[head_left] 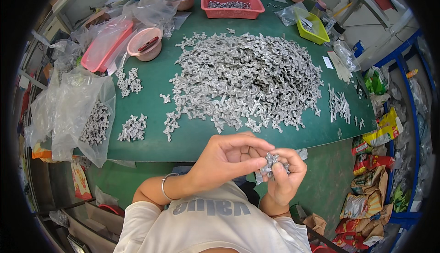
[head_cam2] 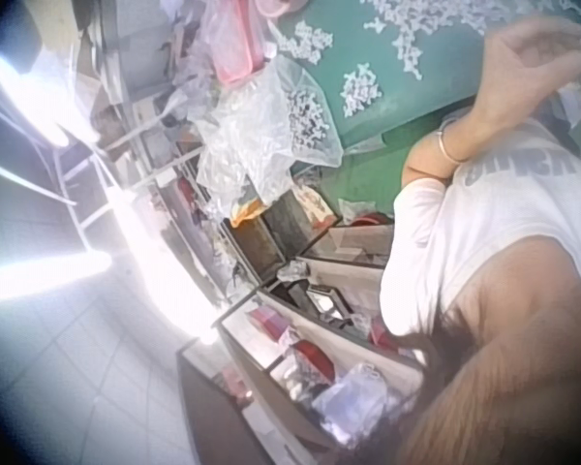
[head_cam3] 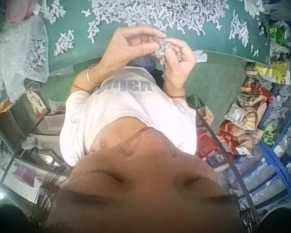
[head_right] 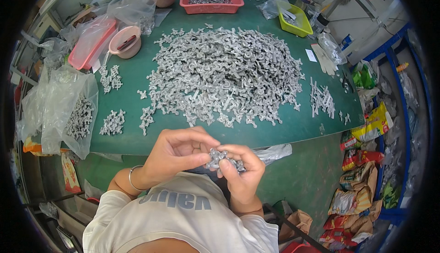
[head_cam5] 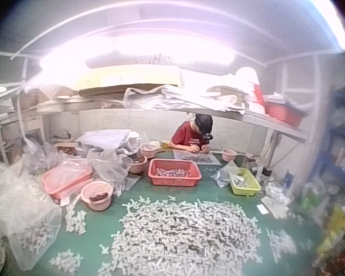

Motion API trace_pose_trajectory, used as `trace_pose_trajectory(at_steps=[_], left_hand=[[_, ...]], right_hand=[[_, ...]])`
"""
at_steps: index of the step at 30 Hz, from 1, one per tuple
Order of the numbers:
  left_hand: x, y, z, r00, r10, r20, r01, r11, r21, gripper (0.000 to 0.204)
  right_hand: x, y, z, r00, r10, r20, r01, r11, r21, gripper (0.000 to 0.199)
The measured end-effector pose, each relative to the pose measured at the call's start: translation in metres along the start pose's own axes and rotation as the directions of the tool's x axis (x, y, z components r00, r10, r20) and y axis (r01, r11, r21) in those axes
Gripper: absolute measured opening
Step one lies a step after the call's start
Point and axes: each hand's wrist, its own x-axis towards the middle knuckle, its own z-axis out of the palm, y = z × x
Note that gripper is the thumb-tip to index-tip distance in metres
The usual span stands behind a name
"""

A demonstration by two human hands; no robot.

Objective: The person picks up small, grey, cross-shaped objects from a large pile on a green workbench, looks at them by hand, and sorts them into separate groups on the table.

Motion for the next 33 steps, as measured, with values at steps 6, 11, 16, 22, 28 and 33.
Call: trace_pose_trajectory(at_steps=[6, 11, 16, 22, 28, 33], left_hand=[[0.003, -0.004, -0.005, 0.980, -0.047, -0.193, 0.024, 0.993, -0.120, 0.017], [0.000, -0.009, -0.009, 0.985, -0.027, -0.171, 0.001, 0.989, -0.148, 0.010], [0.001, -0.011, -0.015, 0.983, 0.071, -0.169, -0.059, 0.996, 0.074, 0.008], [0.004, -0.007, -0.014, 0.975, -0.004, -0.223, 0.020, 0.997, 0.072, 0.012], [0.005, -0.010, -0.021, 0.982, -0.088, -0.164, 0.093, 0.995, 0.019, 0.018], [0.004, -0.011, -0.020, 0.985, -0.074, -0.157, 0.071, 0.997, -0.023, 0.018]], right_hand=[[0.003, 0.003, 0.004, 1.000, -0.016, -0.016, 0.014, 0.996, -0.093, 0.025], [0.001, 0.007, 0.004, 0.987, -0.141, -0.072, 0.120, 0.963, -0.242, 0.014], [0.005, 0.002, 0.003, 0.998, -0.065, -0.015, 0.061, 0.983, -0.173, 0.013], [0.005, 0.001, -0.002, 0.998, 0.059, 0.038, -0.054, 0.990, -0.131, 0.011], [0.005, 0.004, -0.002, 0.996, 0.076, 0.050, -0.073, 0.996, -0.059, 0.012], [0.005, 0.006, -0.002, 0.997, 0.053, 0.057, -0.051, 0.998, -0.043, 0.013]])
